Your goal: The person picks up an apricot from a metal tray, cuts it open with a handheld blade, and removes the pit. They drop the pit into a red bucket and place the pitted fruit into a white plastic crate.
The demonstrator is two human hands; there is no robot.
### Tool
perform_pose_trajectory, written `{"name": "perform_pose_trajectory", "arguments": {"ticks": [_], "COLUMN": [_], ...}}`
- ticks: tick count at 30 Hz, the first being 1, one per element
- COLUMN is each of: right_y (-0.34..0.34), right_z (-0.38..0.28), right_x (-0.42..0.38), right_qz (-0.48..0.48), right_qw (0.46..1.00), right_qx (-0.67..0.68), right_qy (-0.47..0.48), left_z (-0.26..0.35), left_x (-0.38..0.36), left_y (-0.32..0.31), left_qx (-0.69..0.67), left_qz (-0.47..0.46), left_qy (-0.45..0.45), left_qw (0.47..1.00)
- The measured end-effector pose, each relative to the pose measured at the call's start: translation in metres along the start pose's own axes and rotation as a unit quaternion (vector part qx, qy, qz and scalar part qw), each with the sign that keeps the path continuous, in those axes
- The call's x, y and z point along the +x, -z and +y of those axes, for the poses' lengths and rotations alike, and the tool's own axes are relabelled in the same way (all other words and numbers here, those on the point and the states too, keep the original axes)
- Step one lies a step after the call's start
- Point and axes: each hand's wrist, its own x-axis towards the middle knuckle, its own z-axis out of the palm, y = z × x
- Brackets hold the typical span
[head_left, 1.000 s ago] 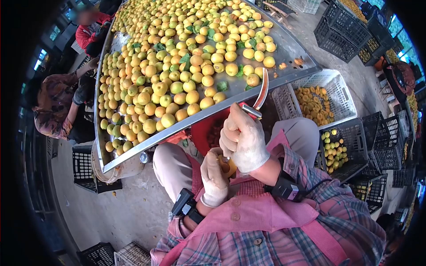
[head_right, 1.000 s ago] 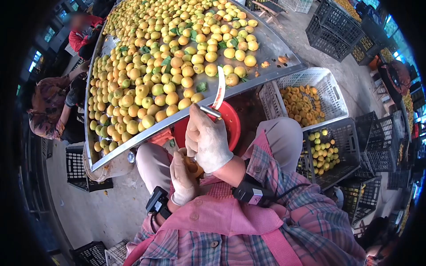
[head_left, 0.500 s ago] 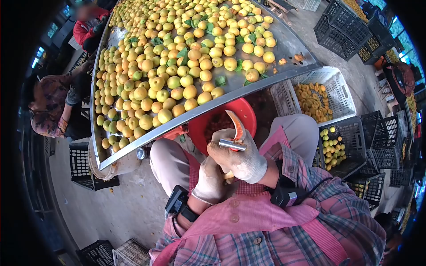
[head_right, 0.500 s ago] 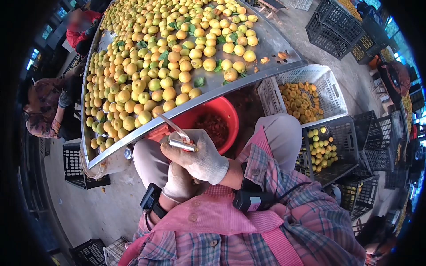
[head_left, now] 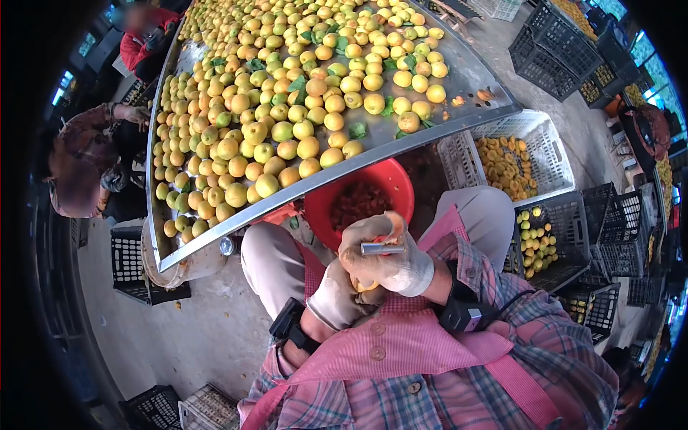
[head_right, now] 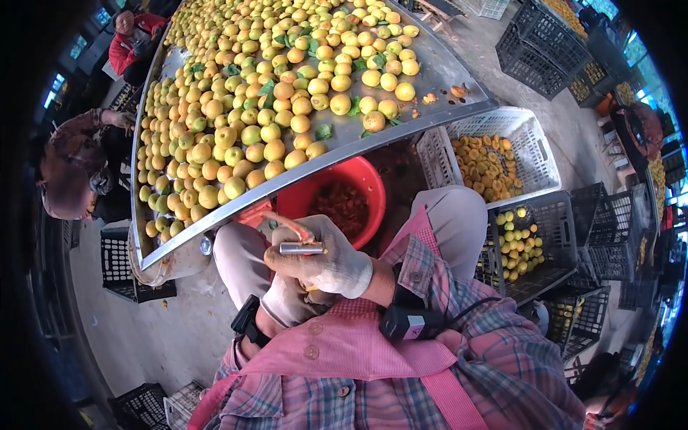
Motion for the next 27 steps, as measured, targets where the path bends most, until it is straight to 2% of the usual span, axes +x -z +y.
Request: {"name": "perform_pose_trajectory", "arguments": {"ticks": [1,2,3,4,5,6,8,10,11,12,14,15,16,18,19,20,21,22,23,27], "right_y": [0.001,0.003,0.005,0.008,0.007,0.016,0.018,0.018,0.019,0.018,0.016,0.019,0.020,0.021,0.021,0.023,0.024,0.024,0.023,0.022], "right_z": [-0.001,-0.002,-0.004,-0.005,-0.017,-0.012,-0.017,0.010,0.009,0.022,0.042,0.045,0.049,0.058,0.061,0.054,0.039,0.025,0.013,0.036], "right_x": [0.000,0.000,0.002,0.004,0.009,0.007,0.008,0.003,0.001,-0.002,-0.005,-0.005,-0.005,-0.005,-0.006,-0.004,-0.001,0.000,-0.001,-0.006], "right_qz": [0.001,0.049,0.095,0.138,0.214,0.221,0.235,0.176,0.137,0.120,0.137,0.124,0.125,0.115,0.116,0.117,0.101,0.083,0.088,0.099], "right_qw": [1.000,0.995,0.980,0.955,0.953,0.945,0.964,0.974,0.968,0.969,0.975,0.973,0.974,0.964,0.973,0.973,0.962,0.935,0.929,0.915], "right_qx": [0.000,0.085,0.170,0.253,0.203,0.234,0.016,0.008,0.016,-0.103,-0.124,-0.143,-0.142,-0.089,-0.118,-0.118,-0.036,0.047,0.087,0.183], "right_qy": [0.001,-0.023,-0.046,-0.069,-0.072,-0.057,-0.127,-0.139,-0.211,-0.191,-0.120,-0.132,-0.126,-0.223,-0.164,-0.161,-0.252,-0.340,-0.349,-0.347], "left_z": [0.002,0.005,0.007,0.012,0.018,0.020,0.025,0.021,0.011,0.013,0.019,0.021,0.019,0.025,0.023,0.018,0.016,0.016,0.015,0.013], "left_x": [0.001,0.006,0.011,0.014,0.012,0.011,0.011,0.011,0.015,0.014,0.013,0.012,0.013,0.009,0.010,0.013,0.015,0.015,0.015,0.015], "left_y": [-0.007,-0.003,0.006,0.013,0.016,0.011,-0.004,-0.008,0.004,0.005,-0.005,-0.007,-0.005,-0.017,-0.013,-0.006,-0.002,-0.002,-0.003,-0.002], "left_qx": [0.010,0.012,-0.143,-0.292,-0.162,-0.058,-0.002,0.077,0.176,0.252,0.380,0.424,0.436,0.501,0.503,0.527,0.550,0.551,0.549,0.561], "left_qz": [0.047,0.046,-0.015,-0.075,-0.013,0.048,0.175,0.165,0.132,0.145,0.163,0.167,0.162,0.185,0.183,0.195,0.207,0.204,0.212,0.219], "left_qy": [-0.006,-0.007,0.075,0.154,0.143,0.060,-0.018,-0.096,-0.182,-0.194,-0.238,-0.246,-0.258,-0.258,-0.260,-0.282,-0.303,-0.304,-0.303,-0.290], "left_qw": [0.999,0.999,0.987,0.941,0.976,0.995,0.984,0.979,0.958,0.937,0.879,0.855,0.847,0.805,0.804,0.778,0.750,0.750,0.749,0.744]}}
